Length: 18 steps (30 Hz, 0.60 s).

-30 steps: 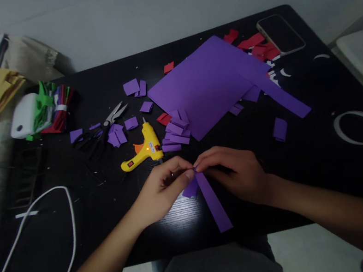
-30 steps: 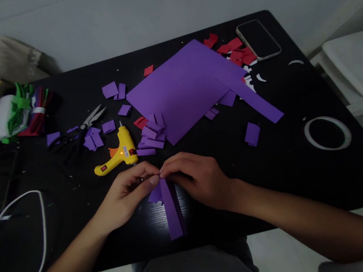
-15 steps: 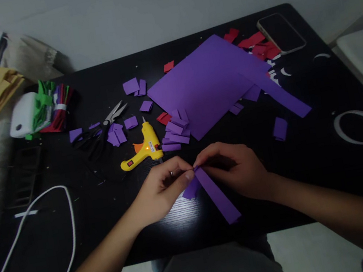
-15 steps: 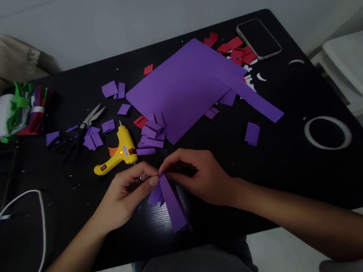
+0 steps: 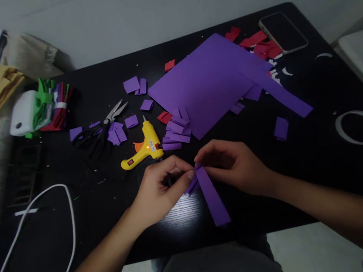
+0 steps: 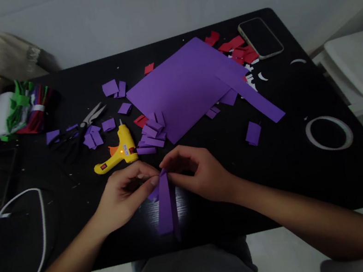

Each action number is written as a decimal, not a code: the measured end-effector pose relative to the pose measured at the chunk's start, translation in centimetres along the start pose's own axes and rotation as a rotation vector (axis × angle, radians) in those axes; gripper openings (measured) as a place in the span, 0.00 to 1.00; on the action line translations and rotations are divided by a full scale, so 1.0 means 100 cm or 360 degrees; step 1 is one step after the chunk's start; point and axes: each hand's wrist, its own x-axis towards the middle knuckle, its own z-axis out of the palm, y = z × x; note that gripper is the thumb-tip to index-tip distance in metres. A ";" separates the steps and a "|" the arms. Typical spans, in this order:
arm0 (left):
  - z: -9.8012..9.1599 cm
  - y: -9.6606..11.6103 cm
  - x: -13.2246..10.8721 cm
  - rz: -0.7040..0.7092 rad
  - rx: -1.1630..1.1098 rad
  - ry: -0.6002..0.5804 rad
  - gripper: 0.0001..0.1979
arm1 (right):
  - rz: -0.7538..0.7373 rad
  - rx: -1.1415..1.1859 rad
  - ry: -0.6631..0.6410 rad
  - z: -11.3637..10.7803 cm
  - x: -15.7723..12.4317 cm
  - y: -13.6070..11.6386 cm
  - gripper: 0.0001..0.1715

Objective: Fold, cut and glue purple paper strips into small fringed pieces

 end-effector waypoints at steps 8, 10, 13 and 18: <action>-0.001 0.001 0.000 0.0265 0.0291 0.0046 0.04 | 0.0076 0.0108 -0.0007 -0.002 0.003 0.002 0.10; -0.002 0.001 0.000 0.0373 0.0408 0.0077 0.01 | 0.0093 0.0128 0.0009 -0.003 0.004 0.004 0.11; -0.005 0.000 0.001 0.0641 0.0548 0.0119 0.11 | 0.0129 0.0110 0.0040 -0.003 0.004 0.004 0.12; -0.007 -0.001 0.001 0.0884 0.0797 -0.0036 0.18 | 0.0163 0.0134 0.0044 -0.004 0.005 0.004 0.15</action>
